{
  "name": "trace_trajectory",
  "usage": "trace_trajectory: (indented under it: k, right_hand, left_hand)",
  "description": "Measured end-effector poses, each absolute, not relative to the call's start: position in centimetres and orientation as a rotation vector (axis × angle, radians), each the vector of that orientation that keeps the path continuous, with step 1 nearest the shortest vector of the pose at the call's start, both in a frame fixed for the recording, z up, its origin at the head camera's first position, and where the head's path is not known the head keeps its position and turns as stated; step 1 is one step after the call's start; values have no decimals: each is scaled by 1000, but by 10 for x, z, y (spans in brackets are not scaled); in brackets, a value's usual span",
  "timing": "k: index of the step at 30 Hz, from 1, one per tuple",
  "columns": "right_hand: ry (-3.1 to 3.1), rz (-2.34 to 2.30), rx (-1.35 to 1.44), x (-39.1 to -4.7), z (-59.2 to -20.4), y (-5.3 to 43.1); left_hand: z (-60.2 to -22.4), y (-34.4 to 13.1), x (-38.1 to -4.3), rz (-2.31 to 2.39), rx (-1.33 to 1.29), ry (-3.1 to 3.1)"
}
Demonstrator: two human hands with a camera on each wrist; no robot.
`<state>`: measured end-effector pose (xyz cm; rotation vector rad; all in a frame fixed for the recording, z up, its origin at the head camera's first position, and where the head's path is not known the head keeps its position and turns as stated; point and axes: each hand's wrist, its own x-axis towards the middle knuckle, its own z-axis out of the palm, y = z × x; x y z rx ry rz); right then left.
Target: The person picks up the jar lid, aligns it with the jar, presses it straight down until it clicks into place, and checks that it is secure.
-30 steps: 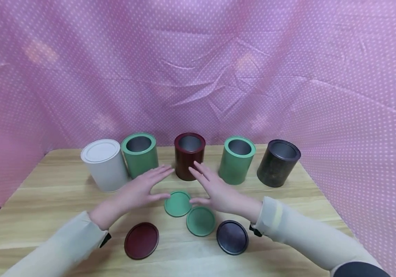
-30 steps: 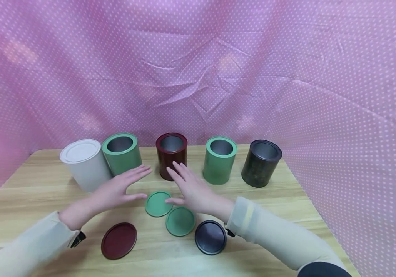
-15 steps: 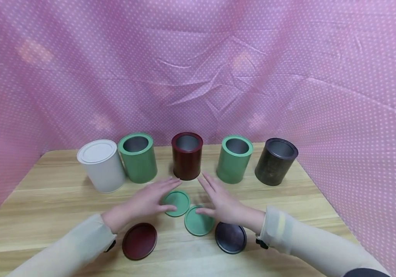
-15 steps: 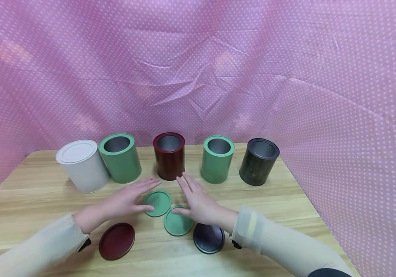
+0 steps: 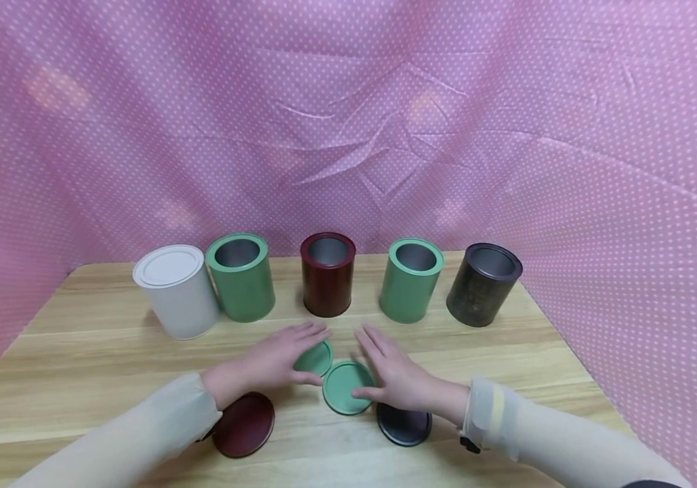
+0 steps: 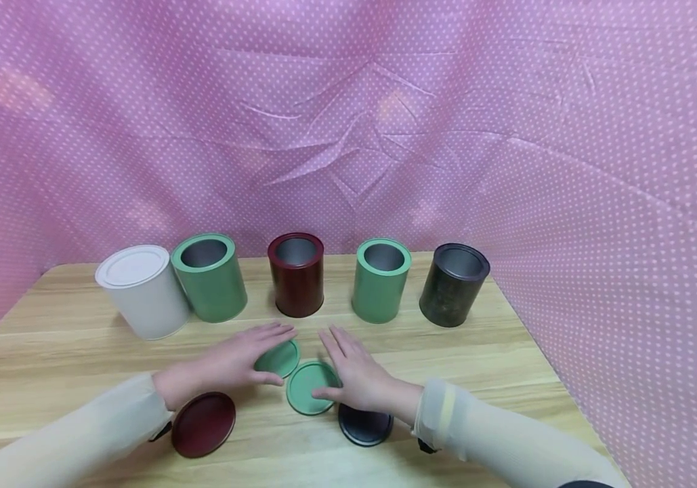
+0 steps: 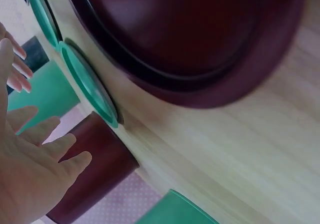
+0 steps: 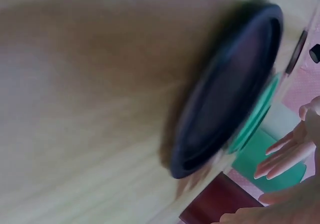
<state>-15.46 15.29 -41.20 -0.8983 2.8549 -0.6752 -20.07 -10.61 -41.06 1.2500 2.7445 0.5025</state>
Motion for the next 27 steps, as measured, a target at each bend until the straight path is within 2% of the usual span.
trace_trajectory:
  k: [18,27]
  right_hand:
    - [2792,-585,-833,-148,-424,168]
    - [2789,-533,-892,-147,-427,168]
  left_hand:
    - [-422,-93,-203,400,1270,2656]
    - [-421,-89,-200,339,1261,2612]
